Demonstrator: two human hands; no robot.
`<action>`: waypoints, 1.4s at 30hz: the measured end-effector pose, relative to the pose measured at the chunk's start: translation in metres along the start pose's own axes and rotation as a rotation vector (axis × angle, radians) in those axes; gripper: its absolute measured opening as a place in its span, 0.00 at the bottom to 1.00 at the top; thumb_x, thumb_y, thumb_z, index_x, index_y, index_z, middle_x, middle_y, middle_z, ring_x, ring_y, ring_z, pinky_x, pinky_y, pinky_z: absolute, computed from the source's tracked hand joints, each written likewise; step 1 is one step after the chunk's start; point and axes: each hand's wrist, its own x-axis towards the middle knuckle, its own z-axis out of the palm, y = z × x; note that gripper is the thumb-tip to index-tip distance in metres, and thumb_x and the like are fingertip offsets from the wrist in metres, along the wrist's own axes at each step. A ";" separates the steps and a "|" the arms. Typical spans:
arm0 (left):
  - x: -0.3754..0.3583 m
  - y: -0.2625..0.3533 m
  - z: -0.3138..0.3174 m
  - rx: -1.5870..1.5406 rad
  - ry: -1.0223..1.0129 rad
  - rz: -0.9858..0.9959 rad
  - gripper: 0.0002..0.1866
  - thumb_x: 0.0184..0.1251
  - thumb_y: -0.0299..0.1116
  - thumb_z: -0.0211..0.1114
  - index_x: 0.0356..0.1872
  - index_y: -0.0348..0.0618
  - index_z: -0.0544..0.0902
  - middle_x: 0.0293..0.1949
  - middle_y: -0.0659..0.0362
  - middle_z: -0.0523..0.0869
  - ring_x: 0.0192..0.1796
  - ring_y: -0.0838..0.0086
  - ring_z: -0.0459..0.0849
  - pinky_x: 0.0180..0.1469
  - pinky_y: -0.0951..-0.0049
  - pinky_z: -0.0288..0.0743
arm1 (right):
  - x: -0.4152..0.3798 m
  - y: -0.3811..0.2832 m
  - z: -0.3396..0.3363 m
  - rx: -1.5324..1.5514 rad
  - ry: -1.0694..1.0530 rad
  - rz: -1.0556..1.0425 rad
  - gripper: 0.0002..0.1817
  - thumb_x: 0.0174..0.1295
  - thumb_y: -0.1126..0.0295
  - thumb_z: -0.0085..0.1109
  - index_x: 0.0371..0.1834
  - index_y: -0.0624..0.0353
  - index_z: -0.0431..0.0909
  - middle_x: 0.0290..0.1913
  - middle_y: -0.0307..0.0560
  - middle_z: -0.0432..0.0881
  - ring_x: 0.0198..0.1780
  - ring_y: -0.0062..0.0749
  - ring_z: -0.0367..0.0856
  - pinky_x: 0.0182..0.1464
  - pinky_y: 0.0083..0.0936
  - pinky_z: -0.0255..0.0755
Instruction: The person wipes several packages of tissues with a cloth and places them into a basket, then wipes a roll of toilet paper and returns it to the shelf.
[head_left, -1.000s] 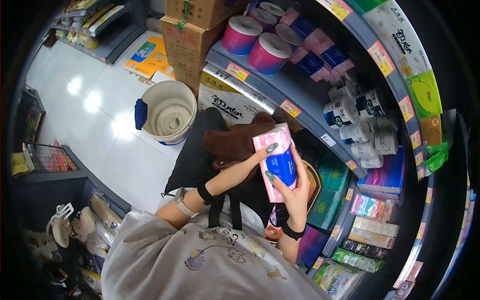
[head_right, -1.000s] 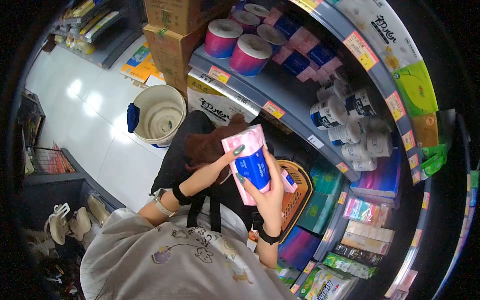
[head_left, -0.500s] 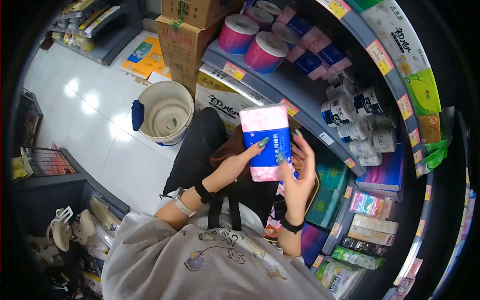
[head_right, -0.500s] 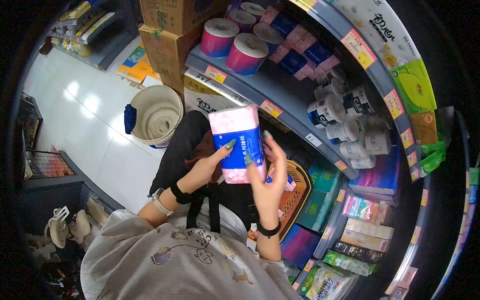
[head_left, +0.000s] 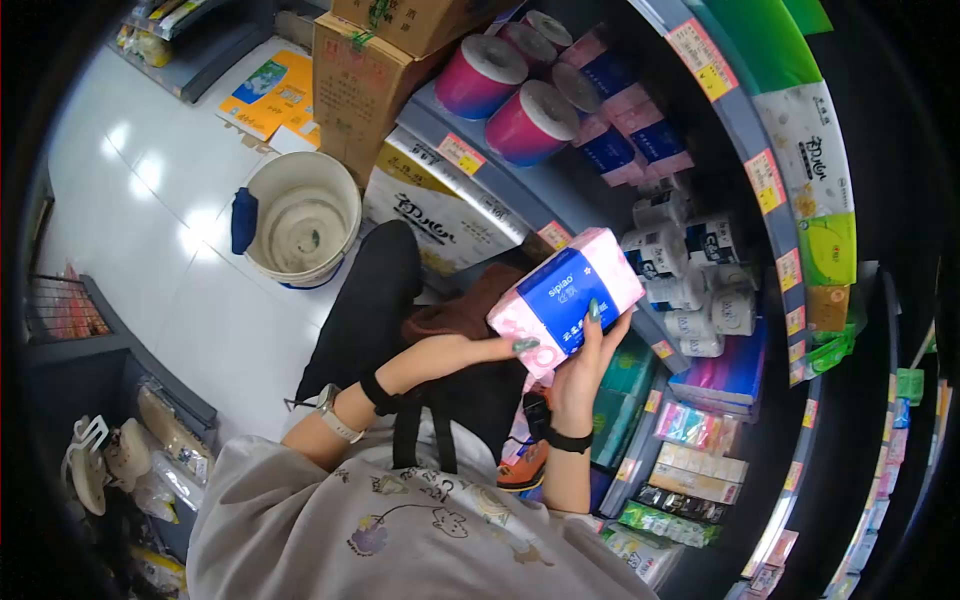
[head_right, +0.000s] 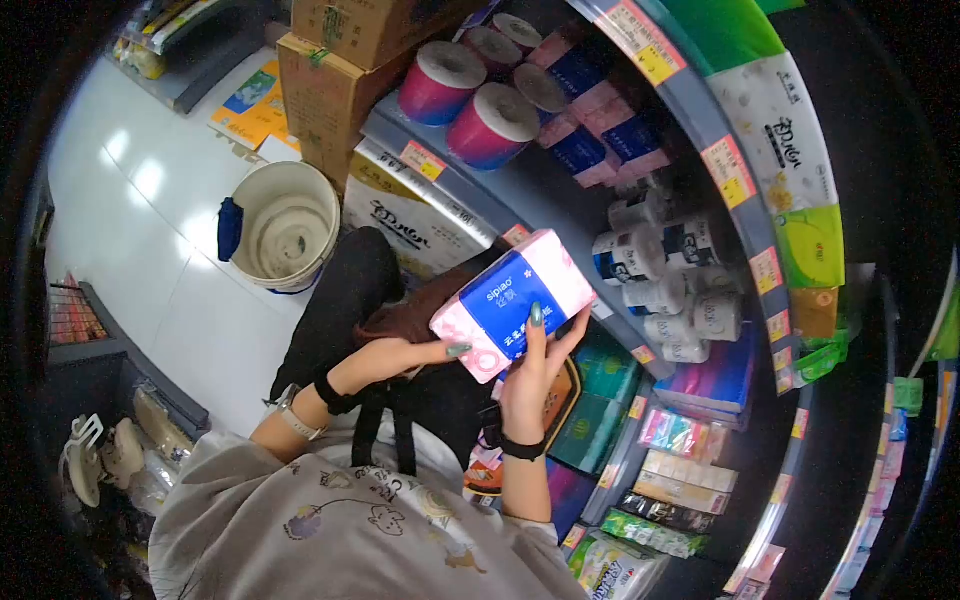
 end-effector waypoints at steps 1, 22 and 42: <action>0.007 -0.008 -0.003 0.022 -0.055 -0.080 0.20 0.62 0.33 0.52 0.52 0.31 0.67 0.49 0.61 0.73 0.50 0.84 0.69 0.53 0.84 0.62 | -0.002 0.003 0.002 0.048 0.025 0.026 0.36 0.56 0.72 0.51 0.64 0.52 0.40 0.52 0.46 0.62 0.50 0.26 0.65 0.51 0.24 0.61; 0.050 -0.065 -0.044 0.179 0.235 0.453 0.26 0.55 0.43 0.59 0.48 0.33 0.69 0.45 0.51 0.74 0.47 0.68 0.73 0.49 0.74 0.64 | 0.163 -0.069 -0.050 -0.568 -0.355 0.156 0.26 0.51 0.67 0.55 0.54 0.64 0.62 0.50 0.45 0.70 0.51 0.28 0.68 0.53 0.23 0.61; 0.063 -0.042 -0.085 0.244 0.278 0.517 0.18 0.51 0.36 0.61 0.44 0.41 0.74 0.44 0.58 0.76 0.49 0.69 0.73 0.52 0.72 0.64 | 0.379 -0.070 0.130 -0.660 -0.924 -0.076 0.26 0.56 0.53 0.50 0.50 0.64 0.64 0.51 0.51 0.68 0.53 0.35 0.66 0.51 0.32 0.61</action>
